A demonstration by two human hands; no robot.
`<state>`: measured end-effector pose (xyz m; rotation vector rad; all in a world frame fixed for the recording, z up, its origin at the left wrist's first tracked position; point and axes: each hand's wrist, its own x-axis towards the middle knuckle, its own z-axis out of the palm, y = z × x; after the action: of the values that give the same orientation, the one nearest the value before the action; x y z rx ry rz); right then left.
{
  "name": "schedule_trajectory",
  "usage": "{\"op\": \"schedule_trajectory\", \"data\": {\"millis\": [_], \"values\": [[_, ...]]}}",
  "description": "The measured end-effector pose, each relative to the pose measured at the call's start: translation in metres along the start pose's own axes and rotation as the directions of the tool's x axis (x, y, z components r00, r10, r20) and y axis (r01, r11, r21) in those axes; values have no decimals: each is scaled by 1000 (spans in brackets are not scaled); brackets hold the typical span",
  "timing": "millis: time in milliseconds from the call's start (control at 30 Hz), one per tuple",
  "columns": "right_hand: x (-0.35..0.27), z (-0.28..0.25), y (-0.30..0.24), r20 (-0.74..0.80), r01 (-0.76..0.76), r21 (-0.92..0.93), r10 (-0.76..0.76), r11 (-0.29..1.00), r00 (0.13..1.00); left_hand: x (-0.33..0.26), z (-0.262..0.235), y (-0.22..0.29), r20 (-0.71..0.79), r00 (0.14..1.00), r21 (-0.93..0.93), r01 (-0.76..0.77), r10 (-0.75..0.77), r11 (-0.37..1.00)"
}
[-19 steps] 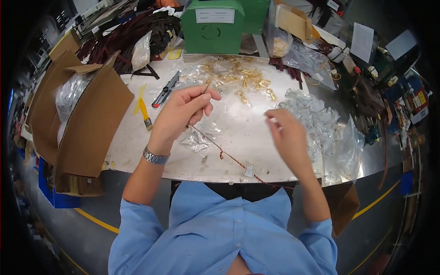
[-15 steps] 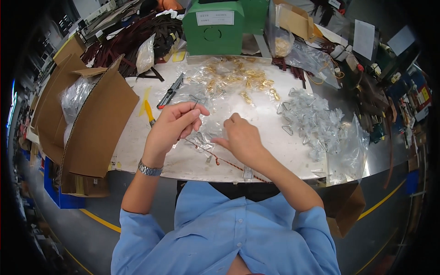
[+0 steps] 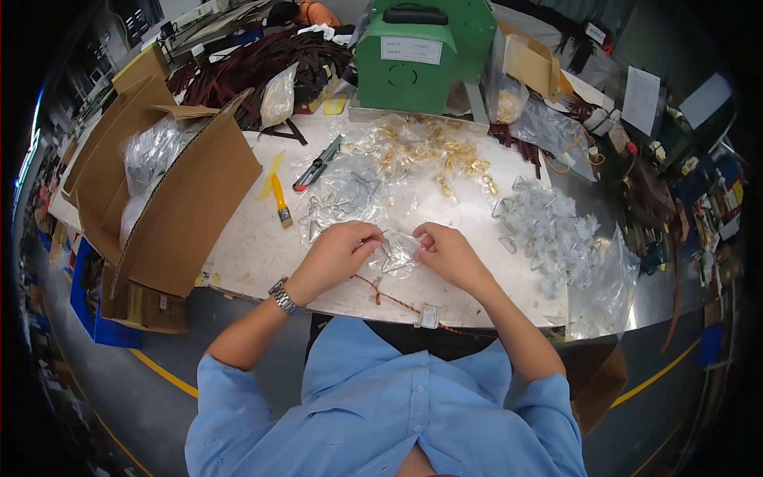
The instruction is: Inspecting and sorting small metal buckles from plastic bags at a workbench.
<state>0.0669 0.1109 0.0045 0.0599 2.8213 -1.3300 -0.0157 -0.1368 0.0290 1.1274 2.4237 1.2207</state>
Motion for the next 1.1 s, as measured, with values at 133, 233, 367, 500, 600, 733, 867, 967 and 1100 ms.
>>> {"op": "schedule_trajectory", "data": {"millis": [133,233,367,500,600,733,867,967,1100], "values": [[-1,-19,14,52,-99,168,92,981,994,21,8,4,-63,995,39,-81,83,996],[5,-28,33,100,-207,420,181,883,978,43,14,0,-105,990,43,-91,95,995],[4,-24,49,-3,-137,661,185,738,983,74,32,-12,-67,989,9,-133,133,991],[-2,-22,55,-23,-105,744,182,660,983,100,50,-26,29,990,-119,-133,137,984],[-5,-22,56,-115,-60,760,225,647,967,114,53,-22,323,946,-289,108,-9,951],[-6,-25,53,-210,-4,764,255,645,944,121,56,-14,361,915,-473,345,-179,811],[-6,-30,60,-24,-99,914,294,395,956,121,63,5,115,992,-489,108,-59,866],[-8,-29,41,-40,-88,882,258,463,965,120,66,-8,85,994,-492,105,-72,864],[-10,-30,61,-88,-52,834,225,549,970,120,71,-23,37,999,-472,-6,27,882]]}}
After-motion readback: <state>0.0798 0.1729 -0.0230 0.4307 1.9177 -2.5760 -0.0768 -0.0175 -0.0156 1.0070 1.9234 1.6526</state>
